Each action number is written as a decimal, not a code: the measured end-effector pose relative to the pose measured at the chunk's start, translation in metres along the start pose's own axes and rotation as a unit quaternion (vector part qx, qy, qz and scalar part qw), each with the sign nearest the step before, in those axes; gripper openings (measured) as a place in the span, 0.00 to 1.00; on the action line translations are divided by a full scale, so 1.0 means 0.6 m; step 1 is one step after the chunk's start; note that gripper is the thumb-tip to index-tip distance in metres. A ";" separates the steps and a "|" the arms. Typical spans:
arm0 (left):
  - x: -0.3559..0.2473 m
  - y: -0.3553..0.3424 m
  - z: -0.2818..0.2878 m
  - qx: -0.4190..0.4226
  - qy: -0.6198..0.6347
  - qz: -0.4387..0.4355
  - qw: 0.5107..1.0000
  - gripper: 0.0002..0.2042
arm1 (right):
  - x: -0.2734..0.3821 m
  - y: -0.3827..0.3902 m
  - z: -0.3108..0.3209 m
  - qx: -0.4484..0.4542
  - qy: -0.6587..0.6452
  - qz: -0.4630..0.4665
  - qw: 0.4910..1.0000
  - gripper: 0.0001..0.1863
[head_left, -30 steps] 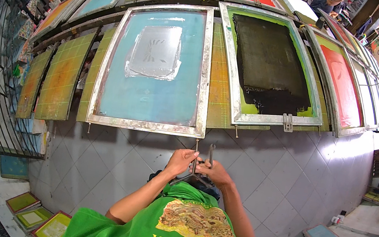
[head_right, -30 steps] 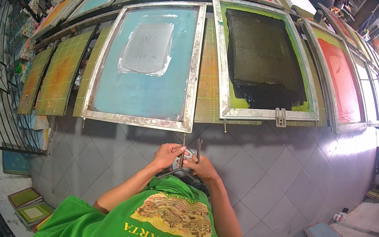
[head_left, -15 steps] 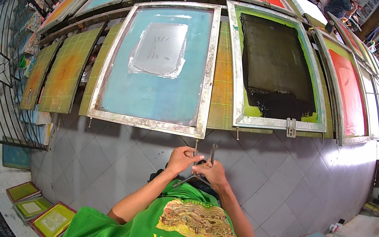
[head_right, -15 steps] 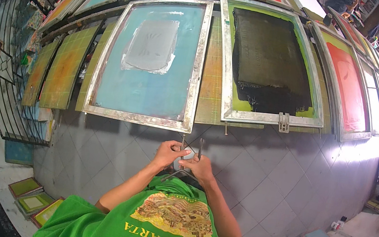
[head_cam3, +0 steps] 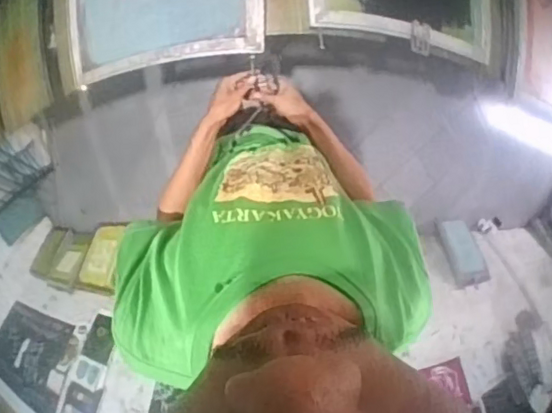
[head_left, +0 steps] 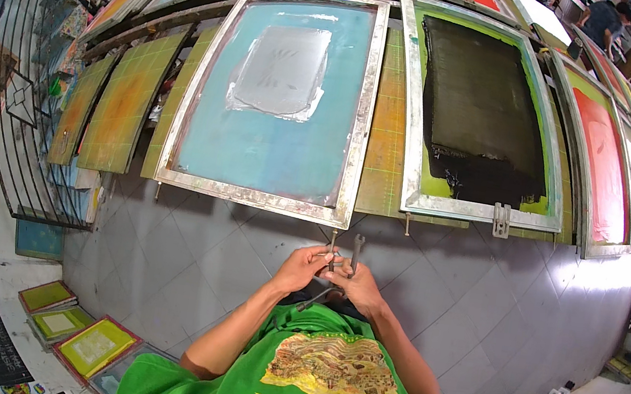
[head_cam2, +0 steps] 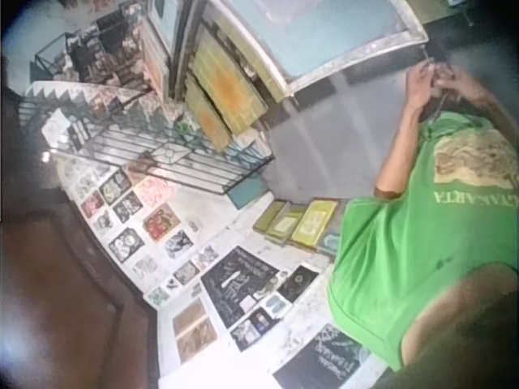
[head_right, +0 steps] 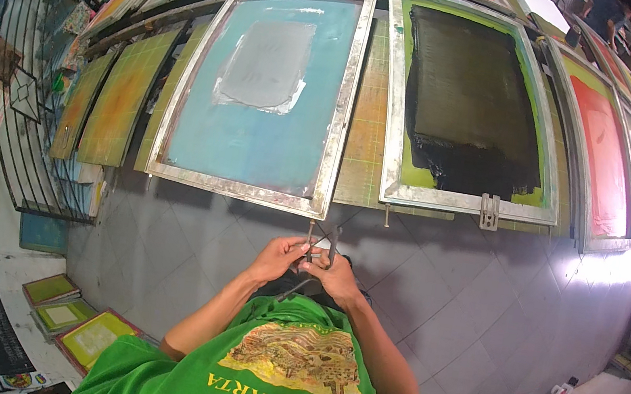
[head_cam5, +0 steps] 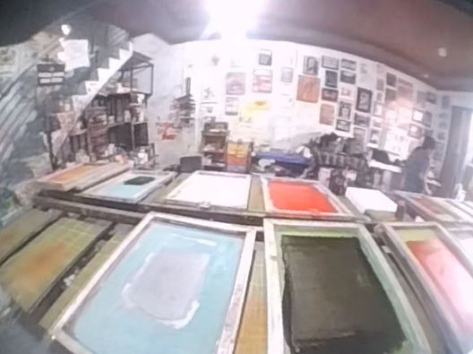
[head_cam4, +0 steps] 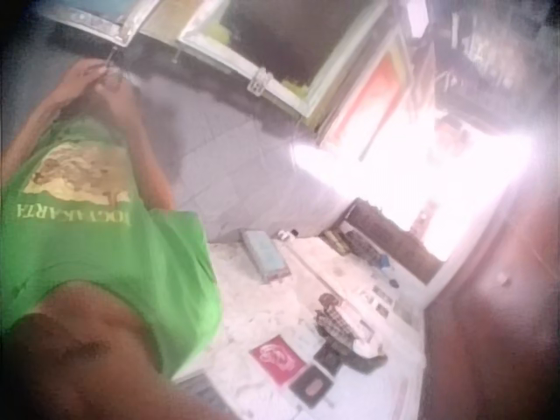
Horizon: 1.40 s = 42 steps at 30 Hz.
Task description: The person uses two wrenches to loosen and tighten clamps on the edges of screen-printing frames mounted on a workbench. The person repeatedly opens and closes the frame lids, adjusts the clamps, and repositions the frames while working in a print shop.
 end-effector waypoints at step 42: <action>-0.002 -0.032 0.015 -0.078 -0.179 -0.013 0.981 0.25 | -0.070 0.001 0.102 -0.074 0.016 -0.071 0.995 0.25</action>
Point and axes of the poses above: each hand's wrist, its own y-axis away from the middle knuckle, its own z-axis out of the back of the hand, x = y × z, the point moved 6 cm from there along -y, towards the middle knuckle, and after that the axes turned 15 degrees about -z, right-handed, at the moved point
